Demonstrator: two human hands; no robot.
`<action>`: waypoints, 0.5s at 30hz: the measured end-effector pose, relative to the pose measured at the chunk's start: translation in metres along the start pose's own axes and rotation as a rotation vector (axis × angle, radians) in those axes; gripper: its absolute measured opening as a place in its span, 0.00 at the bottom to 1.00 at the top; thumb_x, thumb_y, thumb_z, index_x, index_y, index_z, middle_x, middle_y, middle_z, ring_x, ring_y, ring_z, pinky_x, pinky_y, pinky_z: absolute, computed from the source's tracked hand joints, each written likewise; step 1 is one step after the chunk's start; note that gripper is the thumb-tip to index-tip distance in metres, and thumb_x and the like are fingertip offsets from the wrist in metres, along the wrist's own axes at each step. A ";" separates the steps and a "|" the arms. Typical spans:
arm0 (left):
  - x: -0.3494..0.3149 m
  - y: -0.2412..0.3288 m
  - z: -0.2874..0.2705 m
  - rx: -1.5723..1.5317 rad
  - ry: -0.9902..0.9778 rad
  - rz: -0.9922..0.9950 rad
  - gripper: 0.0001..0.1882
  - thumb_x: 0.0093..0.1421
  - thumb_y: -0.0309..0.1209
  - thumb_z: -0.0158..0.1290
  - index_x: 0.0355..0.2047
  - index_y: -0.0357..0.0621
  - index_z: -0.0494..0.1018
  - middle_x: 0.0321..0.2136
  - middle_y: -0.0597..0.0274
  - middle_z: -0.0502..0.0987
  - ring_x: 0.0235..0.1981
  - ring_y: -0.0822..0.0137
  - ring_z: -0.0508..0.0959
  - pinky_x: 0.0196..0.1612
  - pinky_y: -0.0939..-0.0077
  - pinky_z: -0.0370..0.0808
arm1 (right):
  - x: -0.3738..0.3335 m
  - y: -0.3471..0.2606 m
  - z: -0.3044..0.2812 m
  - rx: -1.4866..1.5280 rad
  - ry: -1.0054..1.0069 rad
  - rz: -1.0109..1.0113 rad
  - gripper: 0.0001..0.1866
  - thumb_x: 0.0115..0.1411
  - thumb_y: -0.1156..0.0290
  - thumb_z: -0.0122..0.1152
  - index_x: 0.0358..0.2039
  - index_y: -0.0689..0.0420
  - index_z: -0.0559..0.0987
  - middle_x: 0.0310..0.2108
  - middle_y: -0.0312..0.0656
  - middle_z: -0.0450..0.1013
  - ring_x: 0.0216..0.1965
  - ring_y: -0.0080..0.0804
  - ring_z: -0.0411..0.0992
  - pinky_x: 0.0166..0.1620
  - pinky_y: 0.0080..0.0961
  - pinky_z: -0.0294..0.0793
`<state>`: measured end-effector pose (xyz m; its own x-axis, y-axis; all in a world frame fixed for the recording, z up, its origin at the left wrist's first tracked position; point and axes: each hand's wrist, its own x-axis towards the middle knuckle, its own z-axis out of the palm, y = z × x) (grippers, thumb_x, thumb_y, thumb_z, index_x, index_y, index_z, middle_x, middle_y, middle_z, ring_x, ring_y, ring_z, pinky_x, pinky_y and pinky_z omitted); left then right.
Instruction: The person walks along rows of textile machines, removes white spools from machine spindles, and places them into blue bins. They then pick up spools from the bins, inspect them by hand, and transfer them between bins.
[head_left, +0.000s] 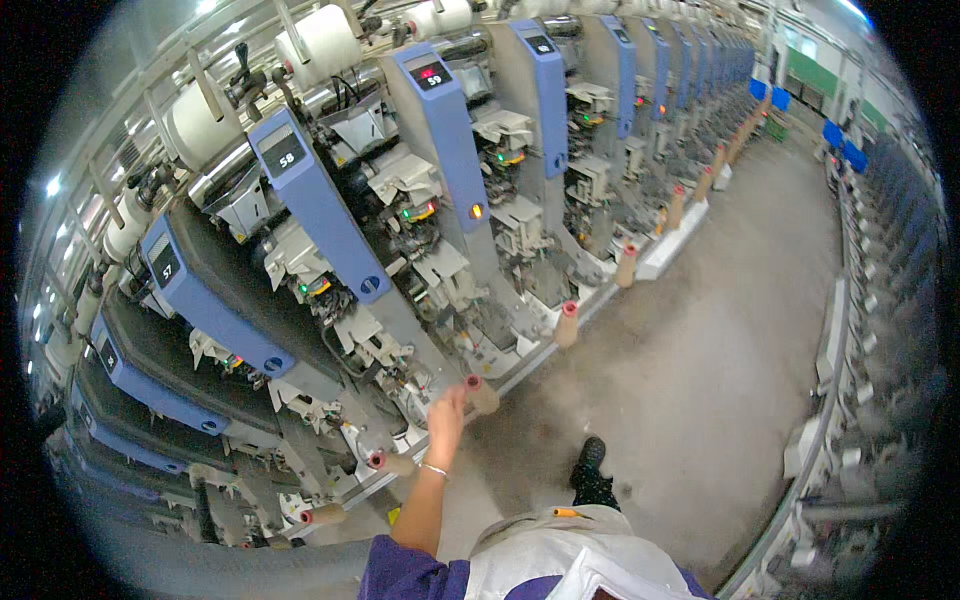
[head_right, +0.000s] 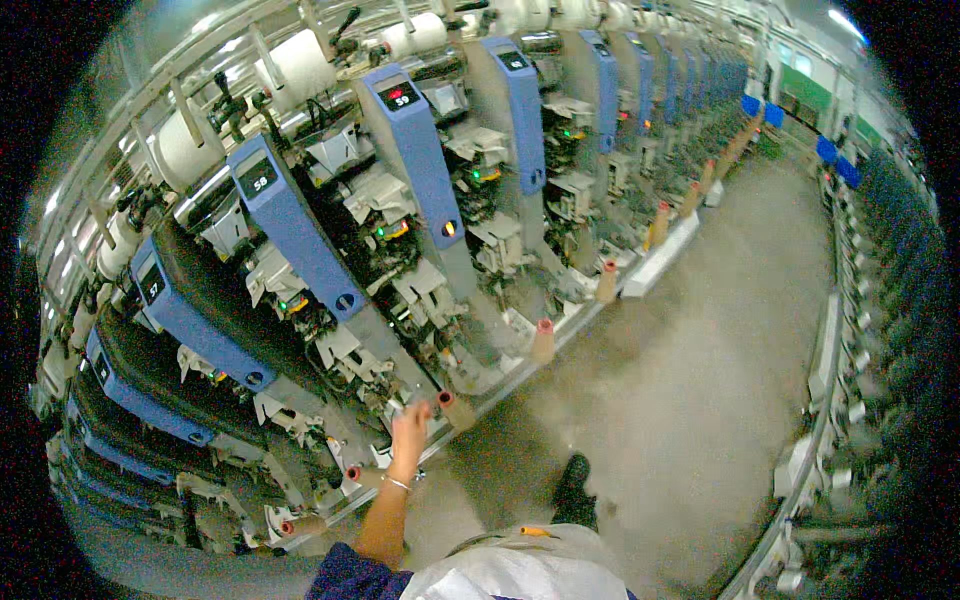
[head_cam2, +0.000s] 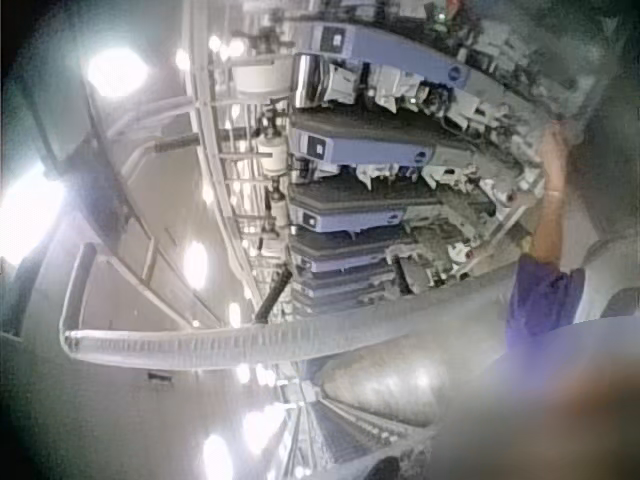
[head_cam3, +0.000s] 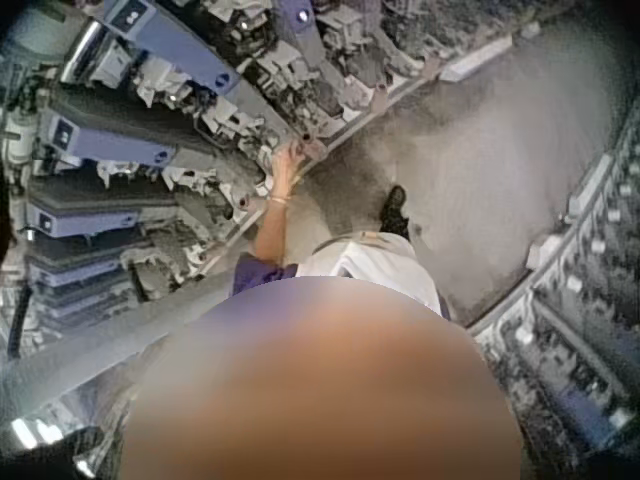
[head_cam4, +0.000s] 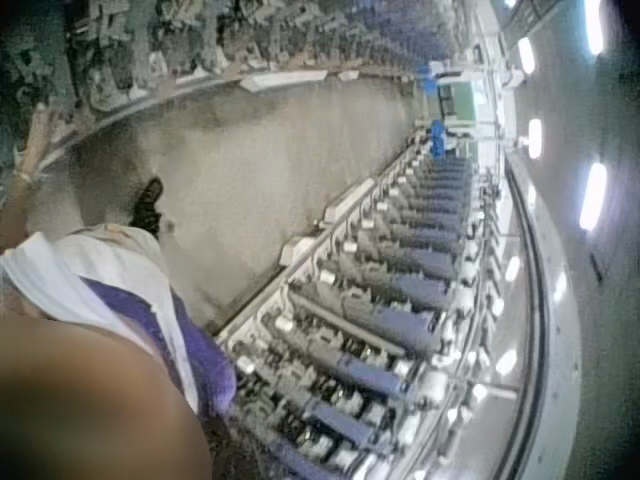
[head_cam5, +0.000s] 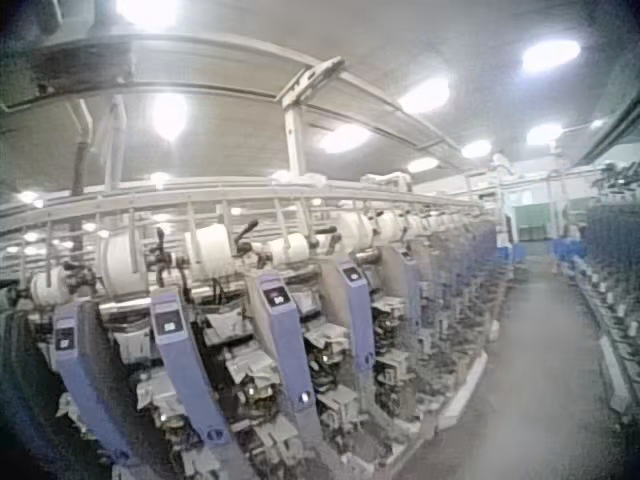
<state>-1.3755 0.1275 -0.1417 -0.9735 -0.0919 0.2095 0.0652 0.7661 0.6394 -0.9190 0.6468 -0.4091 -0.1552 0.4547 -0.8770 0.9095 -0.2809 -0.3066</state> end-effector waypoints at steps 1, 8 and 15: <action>0.024 0.010 -0.002 0.035 0.071 0.016 0.11 0.58 0.33 0.43 0.34 0.40 0.71 0.28 0.47 0.74 0.32 0.46 0.73 0.33 0.58 0.69 | 0.012 -0.033 0.005 -0.019 -0.015 -0.007 0.12 0.55 0.66 0.48 0.35 0.60 0.74 0.22 0.45 0.73 0.24 0.31 0.72 0.25 0.29 0.72; 0.196 0.087 -0.049 -0.041 0.548 0.063 0.12 0.58 0.28 0.46 0.42 0.37 0.67 0.36 0.47 0.73 0.38 0.52 0.74 0.40 0.66 0.70 | 0.097 -0.357 0.042 -0.114 -0.110 -0.358 0.11 0.56 0.68 0.44 0.35 0.59 0.72 0.22 0.43 0.72 0.22 0.31 0.71 0.22 0.27 0.72; 0.377 0.146 -0.123 0.315 0.834 0.353 0.21 0.52 0.23 0.50 0.48 0.35 0.62 0.46 0.44 0.66 0.48 0.48 0.66 0.50 0.65 0.65 | 0.051 -0.714 0.127 0.029 -0.331 -0.982 0.09 0.59 0.69 0.47 0.37 0.60 0.71 0.21 0.39 0.70 0.21 0.25 0.68 0.24 0.21 0.71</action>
<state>-1.7055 0.1263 0.1215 -0.4315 -0.1532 0.8890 0.1447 0.9610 0.2358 -1.6250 0.7630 -0.2823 -0.9256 0.2403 -0.2924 0.3161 0.0659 -0.9464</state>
